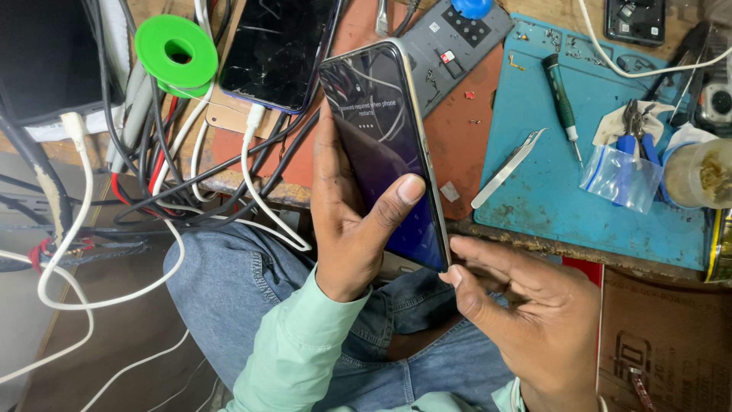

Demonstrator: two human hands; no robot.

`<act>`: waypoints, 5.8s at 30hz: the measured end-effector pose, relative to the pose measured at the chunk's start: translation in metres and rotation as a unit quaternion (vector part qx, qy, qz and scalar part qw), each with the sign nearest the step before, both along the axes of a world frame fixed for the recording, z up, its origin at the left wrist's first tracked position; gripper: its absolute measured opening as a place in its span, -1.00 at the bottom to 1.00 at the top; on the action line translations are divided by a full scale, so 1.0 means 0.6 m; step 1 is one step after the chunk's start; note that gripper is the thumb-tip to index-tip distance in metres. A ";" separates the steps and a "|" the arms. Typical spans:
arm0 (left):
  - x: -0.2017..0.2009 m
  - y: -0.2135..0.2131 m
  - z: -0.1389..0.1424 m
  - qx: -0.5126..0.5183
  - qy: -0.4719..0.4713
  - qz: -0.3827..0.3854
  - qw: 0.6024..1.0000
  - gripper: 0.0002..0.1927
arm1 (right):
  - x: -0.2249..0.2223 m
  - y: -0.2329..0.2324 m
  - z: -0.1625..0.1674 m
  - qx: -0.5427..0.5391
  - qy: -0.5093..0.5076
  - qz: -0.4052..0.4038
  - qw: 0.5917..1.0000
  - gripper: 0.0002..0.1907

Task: The person uses tweezers to adjust internal components of a disassembled smartphone, then reassembles the device by placing the back cover and securing it. The person tests the phone by turning it on and interacting with the screen, then disassembles it again to continue working on the internal parts.

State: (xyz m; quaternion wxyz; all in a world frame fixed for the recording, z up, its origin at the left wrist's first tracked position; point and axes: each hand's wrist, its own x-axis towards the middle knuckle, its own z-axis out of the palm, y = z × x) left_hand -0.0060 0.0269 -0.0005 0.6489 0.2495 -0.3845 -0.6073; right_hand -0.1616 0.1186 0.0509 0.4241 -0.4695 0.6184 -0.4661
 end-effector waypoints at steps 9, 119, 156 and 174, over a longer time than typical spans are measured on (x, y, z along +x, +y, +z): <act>0.000 -0.001 -0.001 -0.024 -0.020 -0.012 0.999 -0.01 | 0.013 -0.010 0.008 -0.038 0.068 -0.010 0.997 -0.49; 0.148 -0.052 0.021 -0.152 -0.302 -0.028 0.941 -0.79 | -0.012 -0.165 0.028 -0.238 0.366 0.172 0.883 -0.78; 0.126 -0.061 -0.001 -0.171 -0.315 -0.019 0.933 -0.79 | 0.013 -0.176 0.040 -0.316 0.364 0.208 0.851 -0.72; 0.133 -0.058 0.004 -0.169 -0.309 -0.021 0.936 -0.81 | 0.033 -0.163 0.046 -0.285 0.365 0.177 0.868 -0.79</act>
